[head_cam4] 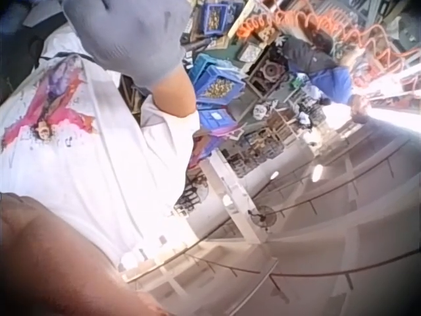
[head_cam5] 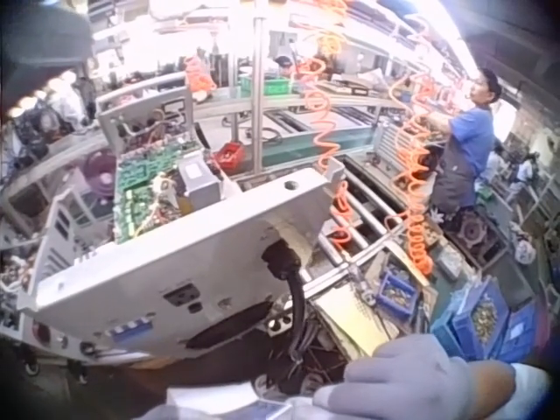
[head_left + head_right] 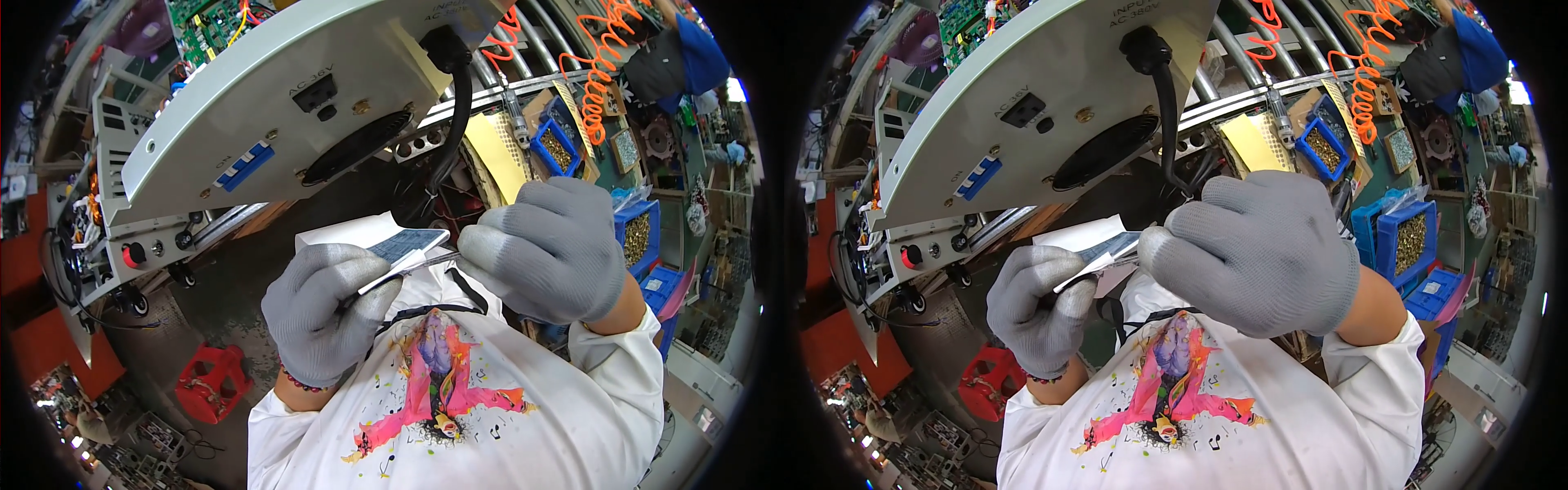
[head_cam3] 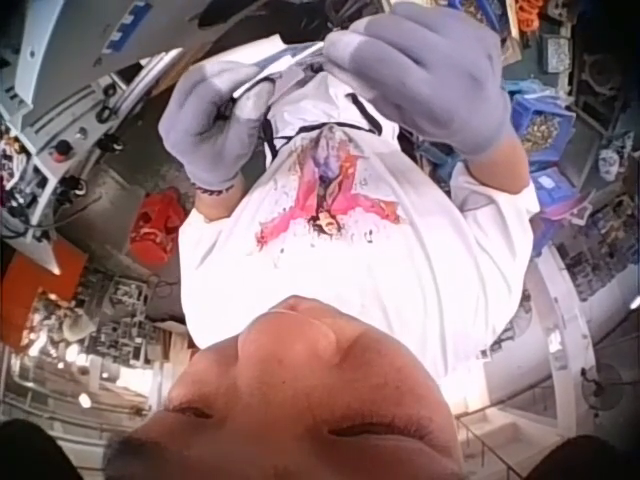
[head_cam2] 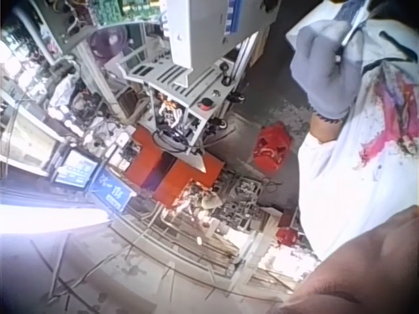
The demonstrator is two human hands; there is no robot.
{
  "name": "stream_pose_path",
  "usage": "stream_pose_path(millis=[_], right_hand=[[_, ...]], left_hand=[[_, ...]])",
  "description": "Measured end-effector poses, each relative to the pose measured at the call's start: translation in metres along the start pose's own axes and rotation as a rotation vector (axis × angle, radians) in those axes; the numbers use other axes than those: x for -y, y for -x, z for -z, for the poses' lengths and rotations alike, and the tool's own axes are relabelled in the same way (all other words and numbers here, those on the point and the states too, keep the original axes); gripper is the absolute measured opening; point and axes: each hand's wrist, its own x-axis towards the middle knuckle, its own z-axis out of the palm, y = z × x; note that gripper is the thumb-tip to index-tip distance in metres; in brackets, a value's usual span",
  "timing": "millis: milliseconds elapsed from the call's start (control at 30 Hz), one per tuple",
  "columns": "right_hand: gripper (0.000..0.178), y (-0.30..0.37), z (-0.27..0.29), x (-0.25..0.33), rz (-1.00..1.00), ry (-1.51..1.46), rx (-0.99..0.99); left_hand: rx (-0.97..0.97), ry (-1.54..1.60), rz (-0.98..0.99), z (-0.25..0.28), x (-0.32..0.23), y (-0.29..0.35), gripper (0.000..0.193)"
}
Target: Assembling and inspecting internal components of a MIG 500 welding machine on a production line.
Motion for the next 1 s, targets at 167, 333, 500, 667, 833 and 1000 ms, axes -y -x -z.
stream_pose_path(millis=[167, 333, 500, 667, 833, 1000], right_hand=[[0.021, 0.002, -0.007, 0.0, -0.076, -0.048, 0.038], [0.014, 0.002, -0.008, 0.002, -0.24, -0.191, 0.02], [0.01, -0.004, -0.002, -0.001, -0.337, -0.313, -0.029], [0.006, -0.033, 0.013, -0.024, -0.203, -0.245, -0.234], [0.009, -0.065, -0.008, -0.051, -0.085, -0.109, -0.229], [0.01, -0.075, -0.02, -0.061, -0.04, -0.016, -0.283]], left_hand=[[-0.027, 0.021, 0.078, -0.008, 0.004, -0.001, 0.016], [-0.053, -0.078, 0.318, -0.012, 0.001, 0.001, 0.013], [-0.025, 0.048, 0.426, -0.009, 0.011, 0.006, 0.015], [0.101, 0.106, 0.333, -0.001, 0.017, 0.012, 0.023], [0.058, 0.086, 0.212, 0.0, 0.013, 0.005, 0.03], [0.048, 0.193, 0.332, 0.0, 0.01, -0.002, 0.036]])
